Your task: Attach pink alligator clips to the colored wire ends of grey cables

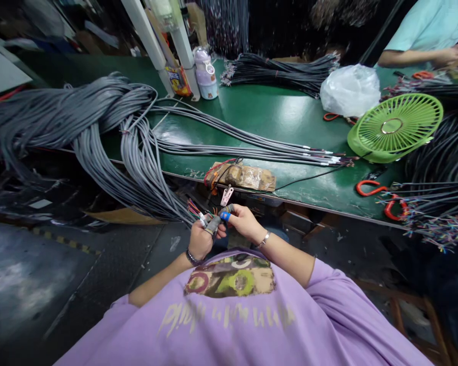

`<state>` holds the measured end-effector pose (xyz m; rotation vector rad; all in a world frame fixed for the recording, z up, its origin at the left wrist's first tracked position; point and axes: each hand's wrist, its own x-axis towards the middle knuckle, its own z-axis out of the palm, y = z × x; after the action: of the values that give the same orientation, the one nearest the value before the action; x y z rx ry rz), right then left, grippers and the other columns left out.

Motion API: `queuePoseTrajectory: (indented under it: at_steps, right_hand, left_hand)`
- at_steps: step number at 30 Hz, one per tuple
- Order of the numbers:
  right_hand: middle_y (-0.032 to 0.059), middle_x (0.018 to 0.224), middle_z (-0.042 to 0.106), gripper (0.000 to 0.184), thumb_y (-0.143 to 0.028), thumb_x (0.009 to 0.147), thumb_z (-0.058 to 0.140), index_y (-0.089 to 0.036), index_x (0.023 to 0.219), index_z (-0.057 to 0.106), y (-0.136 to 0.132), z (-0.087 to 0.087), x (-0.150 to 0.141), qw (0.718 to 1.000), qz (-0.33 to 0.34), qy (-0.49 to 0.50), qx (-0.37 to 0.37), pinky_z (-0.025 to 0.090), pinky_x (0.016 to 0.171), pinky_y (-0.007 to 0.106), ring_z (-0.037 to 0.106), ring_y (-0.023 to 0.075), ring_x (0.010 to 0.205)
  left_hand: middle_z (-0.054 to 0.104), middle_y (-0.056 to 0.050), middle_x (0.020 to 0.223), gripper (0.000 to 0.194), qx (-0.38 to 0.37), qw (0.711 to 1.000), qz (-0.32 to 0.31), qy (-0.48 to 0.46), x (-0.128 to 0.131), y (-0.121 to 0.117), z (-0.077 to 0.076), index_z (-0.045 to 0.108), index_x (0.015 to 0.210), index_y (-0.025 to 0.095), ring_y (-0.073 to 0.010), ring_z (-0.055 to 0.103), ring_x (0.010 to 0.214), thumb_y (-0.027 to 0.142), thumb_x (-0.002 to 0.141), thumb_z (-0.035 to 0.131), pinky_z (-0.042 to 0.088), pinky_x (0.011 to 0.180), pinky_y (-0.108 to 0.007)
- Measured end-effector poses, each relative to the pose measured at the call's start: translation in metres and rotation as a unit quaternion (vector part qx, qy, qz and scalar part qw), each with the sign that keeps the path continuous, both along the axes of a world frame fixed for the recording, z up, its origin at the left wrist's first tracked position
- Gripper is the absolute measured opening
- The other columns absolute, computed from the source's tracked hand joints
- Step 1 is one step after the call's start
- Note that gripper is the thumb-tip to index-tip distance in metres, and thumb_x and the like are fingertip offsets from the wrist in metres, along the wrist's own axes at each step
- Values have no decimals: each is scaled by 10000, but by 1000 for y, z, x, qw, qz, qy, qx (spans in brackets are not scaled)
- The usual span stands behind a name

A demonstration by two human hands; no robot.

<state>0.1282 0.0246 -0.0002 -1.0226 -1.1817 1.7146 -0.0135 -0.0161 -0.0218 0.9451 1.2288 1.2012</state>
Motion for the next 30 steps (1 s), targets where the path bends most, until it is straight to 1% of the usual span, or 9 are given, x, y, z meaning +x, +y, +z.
queuePoseTrajectory:
  at_steps: [2,9,15,17,20,22,24,27,30]
  right_hand:
    - [-32,610,559,358,-455,626,771,-144,731,629,0,-1,-1,1000,-2,-1,-6,386,531,231,441,76,538]
    - [-25,619,570,359,-425,570,807,-147,693,618,2,-1,-2,999,-17,-29,-20,389,521,230,459,86,551]
    - [-28,618,575,350,-393,552,827,-148,687,616,-2,-2,-1,999,-15,-11,-32,387,507,209,464,78,548]
    - [-38,589,552,344,-403,580,816,-151,674,603,0,-4,2,998,-11,22,-56,399,509,208,449,68,521]
    - [-39,579,534,377,-497,659,751,-158,683,587,8,-7,6,987,-37,89,-127,429,505,209,443,61,490]
    - [-18,626,569,413,-564,716,682,-158,727,607,18,-6,7,975,-49,118,-182,447,499,210,474,70,504]
    - [8,673,604,442,-594,776,606,-153,766,630,28,-2,6,965,-38,136,-220,462,504,211,508,81,533]
    - [11,662,608,430,-570,832,560,-152,808,657,40,6,1,963,-22,161,-217,460,504,206,514,88,547]
    - [0,631,598,372,-514,835,596,-151,834,676,43,7,-5,962,-25,184,-199,447,505,201,511,88,547]
  left_hand:
    - [674,-28,600,368,1,1000,0,-6,0,0,0,591,717,150,-131,622,459,511,760,649,457,415,-208]
    - [677,-34,606,362,7,999,44,-4,0,0,0,599,710,146,-129,622,453,500,780,628,444,403,-203]
    - [663,-21,581,324,11,998,66,-15,0,2,2,599,710,146,-117,607,434,462,766,649,418,387,-188]
    - [654,-13,566,311,9,998,63,-25,0,2,5,599,700,146,-104,592,418,446,761,659,398,375,-176]
    - [641,-2,547,309,-1,997,59,-53,0,2,12,601,690,146,-87,567,393,441,736,682,371,356,-162]
    - [637,2,540,308,-6,996,50,-69,1,2,17,606,695,145,-82,557,382,440,728,689,364,352,-159]
    - [638,1,539,306,-8,996,38,-76,3,4,21,609,700,144,-82,556,380,438,732,688,365,353,-158]
    - [638,1,537,304,-14,996,34,-81,8,7,23,604,694,145,-84,562,384,433,729,693,373,355,-159]
    - [632,5,526,308,-20,996,37,-81,12,12,23,596,686,146,-86,558,377,434,719,701,367,347,-160]
